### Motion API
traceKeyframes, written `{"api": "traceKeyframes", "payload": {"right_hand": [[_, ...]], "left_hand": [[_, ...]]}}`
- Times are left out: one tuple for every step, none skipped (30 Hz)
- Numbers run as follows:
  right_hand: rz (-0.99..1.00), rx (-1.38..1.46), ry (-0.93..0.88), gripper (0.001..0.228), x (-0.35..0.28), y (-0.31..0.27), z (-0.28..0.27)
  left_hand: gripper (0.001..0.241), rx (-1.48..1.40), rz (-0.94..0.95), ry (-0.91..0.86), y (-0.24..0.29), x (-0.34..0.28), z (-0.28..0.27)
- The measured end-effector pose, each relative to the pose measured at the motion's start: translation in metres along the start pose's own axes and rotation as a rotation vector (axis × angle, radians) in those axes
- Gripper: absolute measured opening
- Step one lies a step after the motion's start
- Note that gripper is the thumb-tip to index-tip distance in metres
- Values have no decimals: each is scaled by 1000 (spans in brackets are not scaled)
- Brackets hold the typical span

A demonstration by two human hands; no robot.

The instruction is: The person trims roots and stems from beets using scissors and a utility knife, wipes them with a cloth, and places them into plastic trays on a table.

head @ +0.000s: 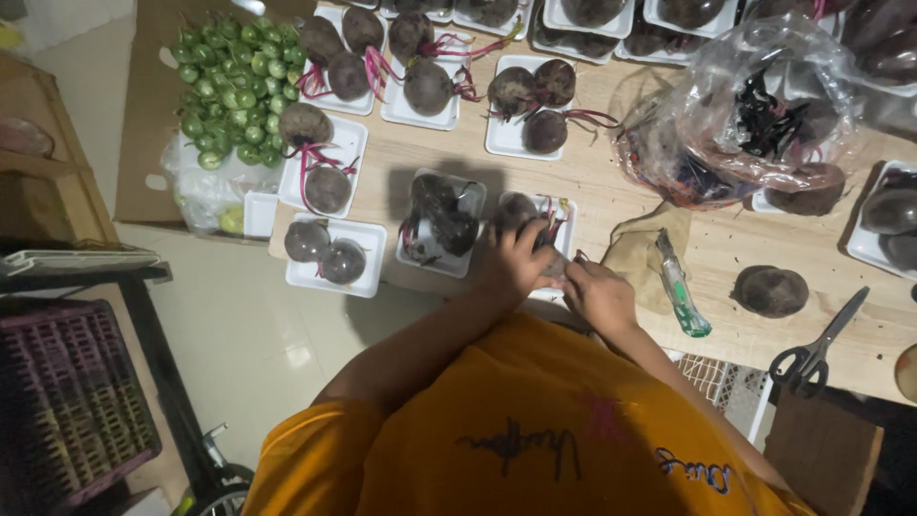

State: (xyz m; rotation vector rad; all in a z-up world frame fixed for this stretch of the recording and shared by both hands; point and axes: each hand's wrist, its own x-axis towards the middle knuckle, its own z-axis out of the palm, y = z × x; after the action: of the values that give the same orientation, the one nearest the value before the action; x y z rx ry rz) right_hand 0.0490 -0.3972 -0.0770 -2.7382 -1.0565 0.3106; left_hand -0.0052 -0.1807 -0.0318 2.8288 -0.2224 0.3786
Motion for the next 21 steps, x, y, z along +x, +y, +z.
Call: {"api": "traceKeyframes", "payload": {"right_hand": [[28,-75,7,18,2,4,13],[33,-74,11,18,4,1,6],[47,-74,5,18,5,-5,0],[61,-74,-1,18,6,-10,-6],[64,-72,-2,18,5,-7,0],[124,-19,-14,18,3,-4,5],[178,33,-23,19,5,-1,10],[176,34,-21,19,5,-1,5],[230,136,-33,14,4,-3,0],[283,239,-45,10,4,-5,-5],[279,240,-45,10,5,-4,-6],[339,291,-46,9,6,-5,-7],[395,341,-47,11,8,-4,-8],[387,340,-46,11,10,-3,-8],[426,343,-58,10,11,-2,-7],[465,345,-69,10,12,-1,-7],[463,345,-72,10,13,3,-4],[498,329,-72,9,14,6,-1],[534,313,-68,8,17,10,1],[532,312,-66,8,18,11,1],[538,299,-72,7,18,13,1]], "left_hand": [[55,16,67,42,-5,-3,7],[55,16,74,42,-10,-6,20],[40,-12,178,54,-15,-11,33],[28,-40,283,66,-21,-16,46],[28,-42,285,64,-32,-29,63],[25,-34,313,127,-43,-42,80],[24,-22,339,195,-56,-54,96],[24,-19,339,196,-61,-46,72],[20,-110,341,225,-66,-39,47],[23,-201,342,254,-71,-32,23],[23,-197,341,254,-72,-36,22],[18,-167,289,237,-73,-40,20],[14,-135,235,222,-74,-44,20],[14,-130,231,225,-71,-37,6],[16,-77,143,-10,-67,-31,-8],[18,-25,51,-245,-64,-25,-22],[18,-25,48,-245,-65,-34,-12],[19,214,72,-9,-66,-42,-1],[21,452,98,231,-68,-47,9],[21,453,97,232,-63,-41,-8],[14,184,-150,-14,-58,-34,-25]]}}
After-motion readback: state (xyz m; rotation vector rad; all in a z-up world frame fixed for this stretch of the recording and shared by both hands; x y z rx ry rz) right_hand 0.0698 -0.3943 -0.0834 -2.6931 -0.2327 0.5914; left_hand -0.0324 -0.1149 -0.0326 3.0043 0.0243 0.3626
